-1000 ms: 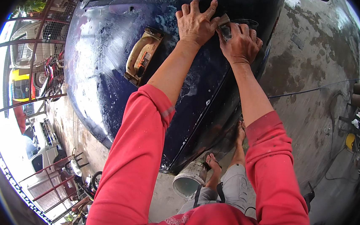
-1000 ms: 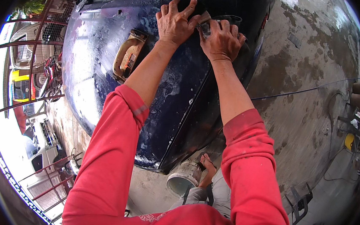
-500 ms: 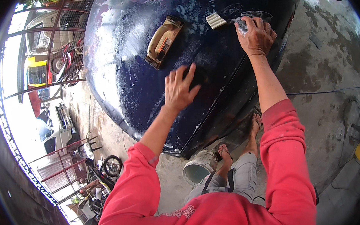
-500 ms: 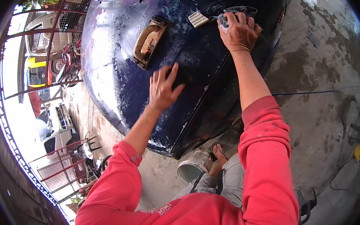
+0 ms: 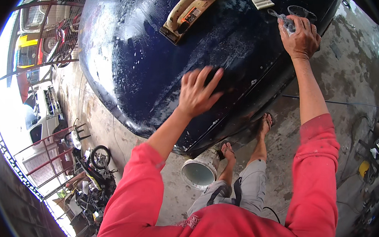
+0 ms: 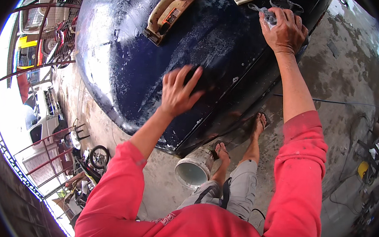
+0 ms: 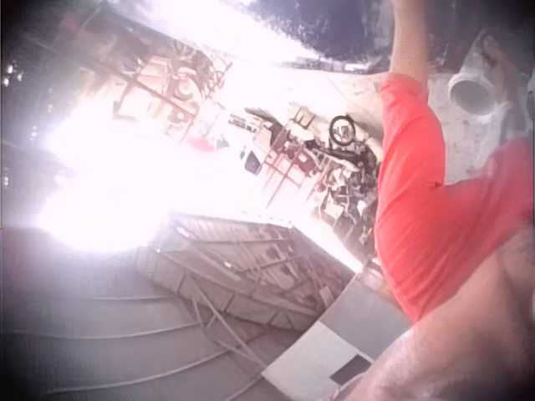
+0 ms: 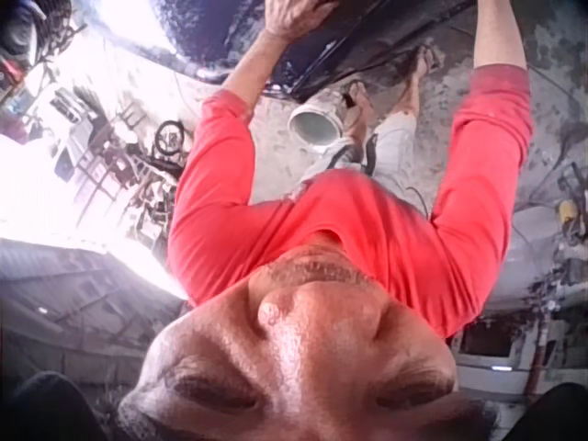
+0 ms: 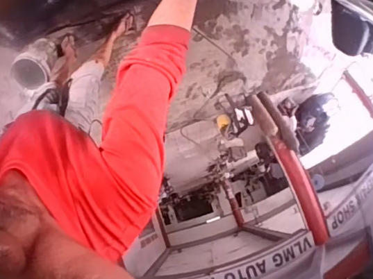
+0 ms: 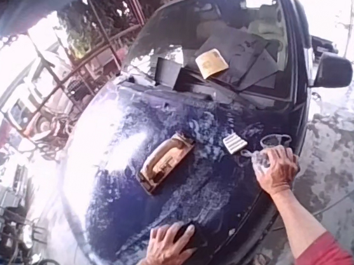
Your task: The person sands the hood of a dark-colored car using a sanding block and sandpaper, repeatedly dipping the sandpaper into a bucket of water. The person switches between different sandpaper sheets and continues sanding the hood surface.
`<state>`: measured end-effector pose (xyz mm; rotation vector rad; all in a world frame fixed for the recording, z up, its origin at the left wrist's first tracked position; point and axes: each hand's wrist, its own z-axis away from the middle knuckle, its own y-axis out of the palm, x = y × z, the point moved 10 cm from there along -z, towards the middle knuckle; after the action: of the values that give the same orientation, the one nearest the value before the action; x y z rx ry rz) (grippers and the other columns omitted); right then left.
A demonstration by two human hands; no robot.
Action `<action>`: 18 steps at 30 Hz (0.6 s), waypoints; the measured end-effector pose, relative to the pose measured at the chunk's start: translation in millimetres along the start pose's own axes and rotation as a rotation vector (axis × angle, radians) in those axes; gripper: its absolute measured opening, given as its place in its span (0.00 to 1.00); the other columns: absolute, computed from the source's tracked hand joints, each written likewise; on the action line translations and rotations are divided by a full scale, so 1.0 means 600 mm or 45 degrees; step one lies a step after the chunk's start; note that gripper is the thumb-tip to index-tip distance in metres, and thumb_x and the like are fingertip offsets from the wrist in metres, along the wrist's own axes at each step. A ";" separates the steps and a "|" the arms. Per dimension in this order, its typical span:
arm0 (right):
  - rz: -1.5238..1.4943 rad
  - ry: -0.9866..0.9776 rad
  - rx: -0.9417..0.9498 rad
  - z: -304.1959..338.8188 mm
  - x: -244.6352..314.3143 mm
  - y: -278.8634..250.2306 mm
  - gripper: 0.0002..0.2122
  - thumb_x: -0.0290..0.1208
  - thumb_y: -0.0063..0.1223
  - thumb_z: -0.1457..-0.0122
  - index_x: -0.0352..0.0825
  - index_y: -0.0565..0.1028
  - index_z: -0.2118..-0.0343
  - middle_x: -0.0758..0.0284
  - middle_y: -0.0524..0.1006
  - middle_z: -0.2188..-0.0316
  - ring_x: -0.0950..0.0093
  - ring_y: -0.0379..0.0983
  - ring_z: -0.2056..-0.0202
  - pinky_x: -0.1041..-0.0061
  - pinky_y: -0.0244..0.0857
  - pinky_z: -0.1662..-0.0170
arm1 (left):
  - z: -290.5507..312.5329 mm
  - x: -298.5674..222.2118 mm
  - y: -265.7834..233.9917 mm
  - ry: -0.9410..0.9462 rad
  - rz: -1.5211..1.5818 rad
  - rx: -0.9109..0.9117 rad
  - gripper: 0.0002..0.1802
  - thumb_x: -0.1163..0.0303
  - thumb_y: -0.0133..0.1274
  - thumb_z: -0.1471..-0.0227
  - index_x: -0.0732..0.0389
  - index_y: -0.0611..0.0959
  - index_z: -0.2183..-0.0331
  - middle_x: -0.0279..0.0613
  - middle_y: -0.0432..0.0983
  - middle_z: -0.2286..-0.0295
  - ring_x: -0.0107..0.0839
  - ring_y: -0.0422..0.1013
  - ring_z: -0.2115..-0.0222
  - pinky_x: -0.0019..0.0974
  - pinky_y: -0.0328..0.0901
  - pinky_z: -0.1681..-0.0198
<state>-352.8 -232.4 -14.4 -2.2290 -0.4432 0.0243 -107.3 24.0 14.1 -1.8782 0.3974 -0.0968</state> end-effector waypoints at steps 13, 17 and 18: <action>0.077 -0.050 0.115 -0.024 0.012 -0.001 0.21 0.68 0.64 0.40 0.55 0.84 0.59 0.80 0.83 0.59 0.68 0.81 0.54 0.56 0.70 0.53 | -0.146 0.024 0.103 -0.019 0.172 -0.057 0.47 0.45 0.73 0.53 0.43 0.78 0.33 0.41 0.74 0.43 0.45 0.71 0.48 0.50 0.65 0.46; 0.126 -0.075 0.165 -0.037 0.039 -0.003 0.30 0.79 0.62 0.48 0.56 0.83 0.59 0.77 0.83 0.59 0.67 0.80 0.54 0.54 0.70 0.53 | 0.108 0.042 -0.054 -0.142 0.042 0.016 0.47 0.51 0.79 0.61 0.48 0.84 0.37 0.44 0.75 0.40 0.47 0.73 0.46 0.52 0.65 0.42; 0.087 -0.060 0.208 -0.044 0.045 0.013 0.31 0.78 0.61 0.46 0.55 0.83 0.57 0.76 0.83 0.59 0.66 0.80 0.52 0.53 0.68 0.54 | 0.135 0.048 -0.062 -0.171 0.033 0.090 0.45 0.52 0.79 0.60 0.49 0.85 0.39 0.45 0.76 0.40 0.47 0.73 0.47 0.51 0.66 0.41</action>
<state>-320.9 -247.8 0.4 -2.0849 -0.3770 0.1442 -51.0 98.8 17.4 -1.7978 0.3221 0.0326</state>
